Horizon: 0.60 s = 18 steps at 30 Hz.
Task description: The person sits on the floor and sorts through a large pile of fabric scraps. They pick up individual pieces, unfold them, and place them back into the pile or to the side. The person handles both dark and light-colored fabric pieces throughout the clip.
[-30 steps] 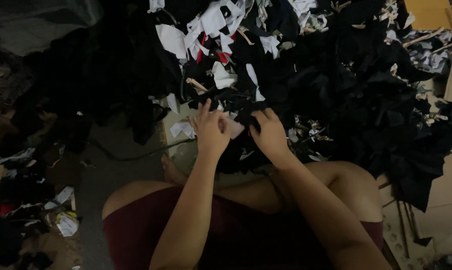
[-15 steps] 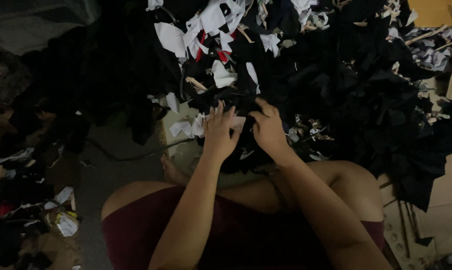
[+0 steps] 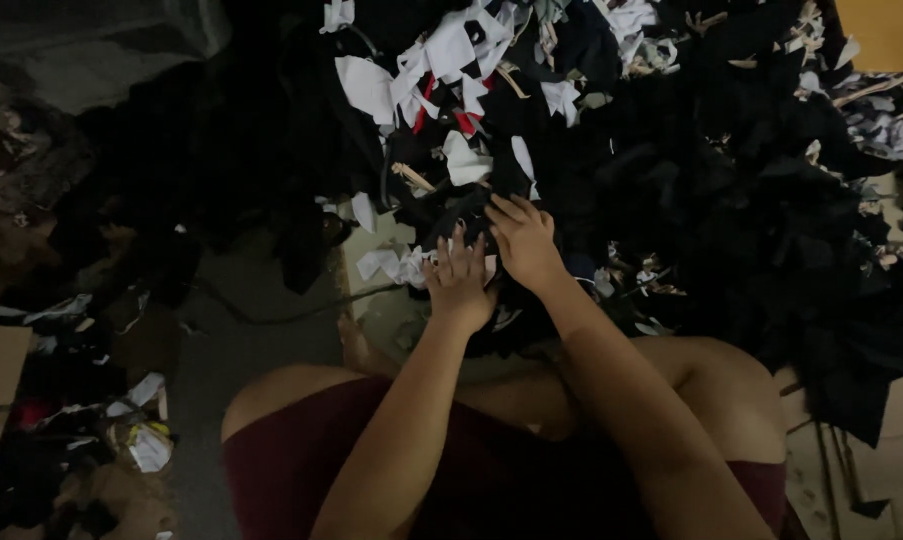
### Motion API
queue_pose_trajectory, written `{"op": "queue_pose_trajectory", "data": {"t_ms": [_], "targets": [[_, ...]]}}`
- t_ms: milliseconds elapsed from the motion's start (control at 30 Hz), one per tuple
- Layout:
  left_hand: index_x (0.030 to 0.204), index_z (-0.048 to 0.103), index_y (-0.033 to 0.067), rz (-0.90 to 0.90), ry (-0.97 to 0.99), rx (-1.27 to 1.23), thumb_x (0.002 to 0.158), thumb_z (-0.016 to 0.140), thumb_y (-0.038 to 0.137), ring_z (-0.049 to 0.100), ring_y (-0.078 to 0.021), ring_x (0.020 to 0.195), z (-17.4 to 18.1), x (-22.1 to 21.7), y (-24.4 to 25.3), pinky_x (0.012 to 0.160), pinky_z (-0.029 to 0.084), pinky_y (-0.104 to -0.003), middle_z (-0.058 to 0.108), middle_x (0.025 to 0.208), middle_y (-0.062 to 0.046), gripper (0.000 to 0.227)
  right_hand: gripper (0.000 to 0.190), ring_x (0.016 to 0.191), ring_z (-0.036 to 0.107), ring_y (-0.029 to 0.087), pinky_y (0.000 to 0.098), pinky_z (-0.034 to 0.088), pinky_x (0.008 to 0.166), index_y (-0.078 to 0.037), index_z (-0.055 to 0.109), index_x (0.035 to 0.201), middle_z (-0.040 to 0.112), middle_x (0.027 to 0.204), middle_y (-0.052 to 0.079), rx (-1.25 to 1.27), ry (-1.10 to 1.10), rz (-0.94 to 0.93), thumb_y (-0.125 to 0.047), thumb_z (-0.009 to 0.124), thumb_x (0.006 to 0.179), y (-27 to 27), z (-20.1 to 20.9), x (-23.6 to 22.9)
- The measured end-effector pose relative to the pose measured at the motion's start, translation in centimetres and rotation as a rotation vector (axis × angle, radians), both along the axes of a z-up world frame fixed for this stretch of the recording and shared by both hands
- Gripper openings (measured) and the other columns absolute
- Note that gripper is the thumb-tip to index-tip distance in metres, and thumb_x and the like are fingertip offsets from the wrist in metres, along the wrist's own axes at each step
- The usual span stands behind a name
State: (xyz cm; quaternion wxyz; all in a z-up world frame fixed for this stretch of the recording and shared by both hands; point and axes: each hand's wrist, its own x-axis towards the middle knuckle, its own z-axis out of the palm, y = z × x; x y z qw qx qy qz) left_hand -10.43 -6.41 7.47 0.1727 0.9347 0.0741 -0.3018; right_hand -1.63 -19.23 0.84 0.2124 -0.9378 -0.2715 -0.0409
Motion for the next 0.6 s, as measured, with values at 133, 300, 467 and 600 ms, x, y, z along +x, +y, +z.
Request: {"op": "queue_pose_trajectory", "data": {"t_ms": [133, 300, 467, 600], "targets": [[0.165, -0.012, 0.0221, 0.025, -0.070, -0.070, 0.107, 0.038, 0.048, -0.021, -0.0416, 0.154, -1.1, -0.3, 0.2, 0.120, -0.009, -0.065, -0.024, 0.169, -0.015, 0.081, 0.011, 0.132, 0.054, 0.037, 0.0511, 0.042, 0.108, -0.007, 0.068, 0.111, 0.062, 0.141, 0.013, 0.388, -0.012, 0.072, -0.004, 0.059, 0.105, -1.9, -0.6, 2.6], [0.166, -0.011, 0.0217, 0.039, -0.121, -0.148, 0.105, 0.043, 0.051, -0.022, -0.0446, 0.153, -3.0, -0.1, 0.6, 0.118, -0.008, -0.067, -0.027, 0.168, -0.016, 0.086, 0.032, 0.129, 0.059, 0.025, 0.0350, 0.054, 0.094, -0.010, 0.058, 0.143, 0.053, 0.150, 0.012, 1.006, 0.348, -0.098, -0.010, 0.050, 0.112, -5.0, 1.5, 4.1], [0.166, -0.010, 0.0202, 0.029, -0.138, -0.134, 0.105, 0.046, 0.050, -0.021, -0.0448, 0.153, -3.2, -0.2, 0.5, 0.117, -0.009, -0.069, -0.026, 0.168, -0.016, 0.088, 0.036, 0.142, 0.047, 0.022, 0.0363, 0.047, 0.108, -0.011, 0.052, 0.150, 0.043, 0.159, 0.005, 1.134, 0.438, -0.198, -0.014, 0.047, 0.115, -7.4, 4.6, 4.6], [0.167, -0.005, 0.0198, 0.031, -0.219, -0.118, 0.104, 0.049, 0.050, -0.015, -0.0455, 0.155, -4.3, -0.3, 0.5, 0.117, -0.005, -0.069, -0.018, 0.170, -0.018, 0.088, 0.054, 0.159, 0.006, 0.035, 0.0563, 0.000, 0.129, -0.006, 0.046, 0.161, -0.002, 0.169, 0.016, 0.367, -0.069, -0.283, -0.001, 0.066, 0.110, -8.6, 6.5, 4.6]]}}
